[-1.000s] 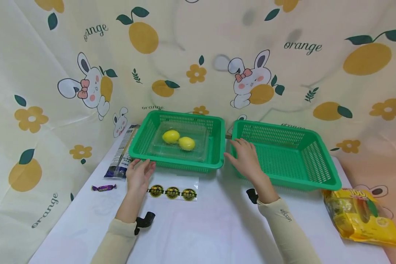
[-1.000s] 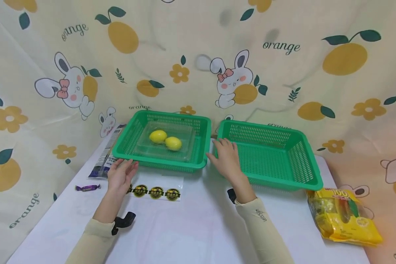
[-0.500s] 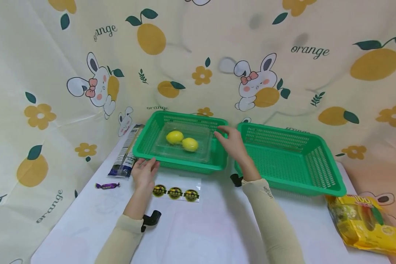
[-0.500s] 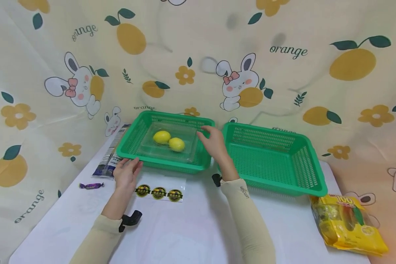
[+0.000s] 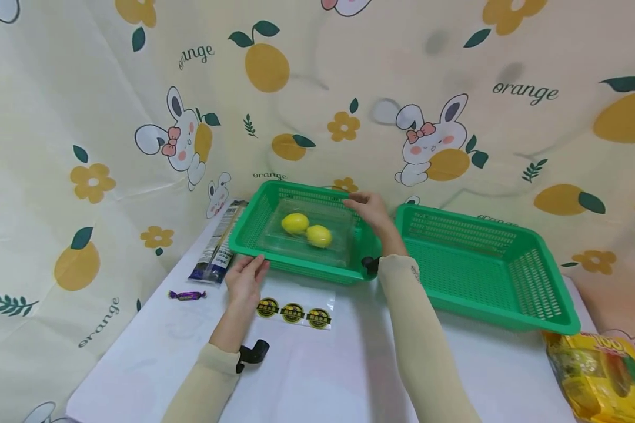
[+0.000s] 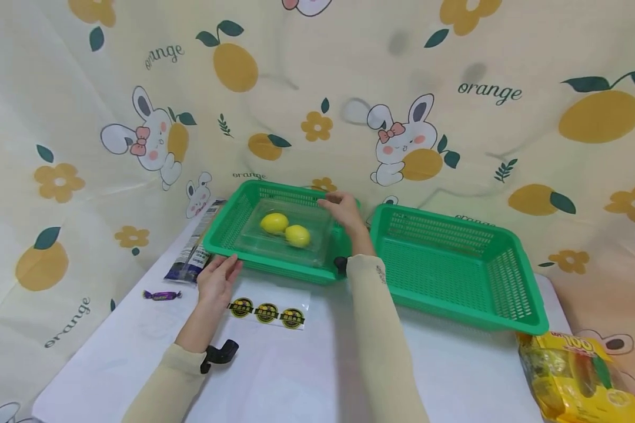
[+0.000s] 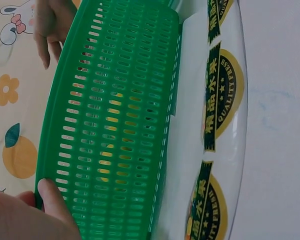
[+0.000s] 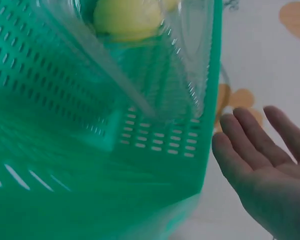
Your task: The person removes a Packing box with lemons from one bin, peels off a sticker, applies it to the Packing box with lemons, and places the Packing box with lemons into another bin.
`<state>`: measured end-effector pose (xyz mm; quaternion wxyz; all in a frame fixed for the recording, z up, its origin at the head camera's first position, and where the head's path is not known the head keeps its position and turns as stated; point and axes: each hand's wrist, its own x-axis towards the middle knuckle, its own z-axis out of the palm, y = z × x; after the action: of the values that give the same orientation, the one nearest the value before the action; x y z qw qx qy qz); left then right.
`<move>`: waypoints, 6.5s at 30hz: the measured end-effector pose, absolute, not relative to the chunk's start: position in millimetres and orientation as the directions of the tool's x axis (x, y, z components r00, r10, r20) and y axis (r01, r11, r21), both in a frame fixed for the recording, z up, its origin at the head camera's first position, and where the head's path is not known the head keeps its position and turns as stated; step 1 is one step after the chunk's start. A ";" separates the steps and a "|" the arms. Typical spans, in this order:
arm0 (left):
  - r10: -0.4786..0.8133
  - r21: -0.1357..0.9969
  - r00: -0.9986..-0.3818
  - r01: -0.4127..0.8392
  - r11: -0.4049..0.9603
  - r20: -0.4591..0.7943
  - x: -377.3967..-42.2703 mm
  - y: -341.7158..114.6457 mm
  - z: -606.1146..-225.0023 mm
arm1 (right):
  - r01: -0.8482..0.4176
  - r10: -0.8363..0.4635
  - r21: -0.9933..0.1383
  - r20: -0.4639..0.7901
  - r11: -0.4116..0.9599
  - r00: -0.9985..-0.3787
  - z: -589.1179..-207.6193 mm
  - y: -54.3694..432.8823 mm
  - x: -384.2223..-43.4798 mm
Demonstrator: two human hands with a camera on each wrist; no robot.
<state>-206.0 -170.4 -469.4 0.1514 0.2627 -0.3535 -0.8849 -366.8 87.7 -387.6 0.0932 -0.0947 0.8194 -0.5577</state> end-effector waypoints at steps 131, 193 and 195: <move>-0.470 0.669 -0.801 0.122 -0.733 -0.370 -199.9 -159.7 -475.9 | 0.105 -0.538 -0.975 -0.197 0.198 -0.820 -370.8 259.0 -176.8; -0.477 0.680 -0.803 0.127 -0.722 -0.357 -198.0 -157.8 -475.7 | 0.312 -0.535 -0.944 -0.320 0.108 -0.782 -453.8 287.9 -119.1; -0.474 0.677 -0.804 0.124 -0.725 -0.360 -198.3 -158.2 -475.8 | 0.292 -0.529 -0.949 -0.311 0.121 -0.790 -453.5 287.4 -119.3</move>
<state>-198.3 -158.2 -475.8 0.1679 0.2643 -0.3303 -0.8904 -119.3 287.4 -453.5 0.3123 -0.0870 0.6803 -0.6573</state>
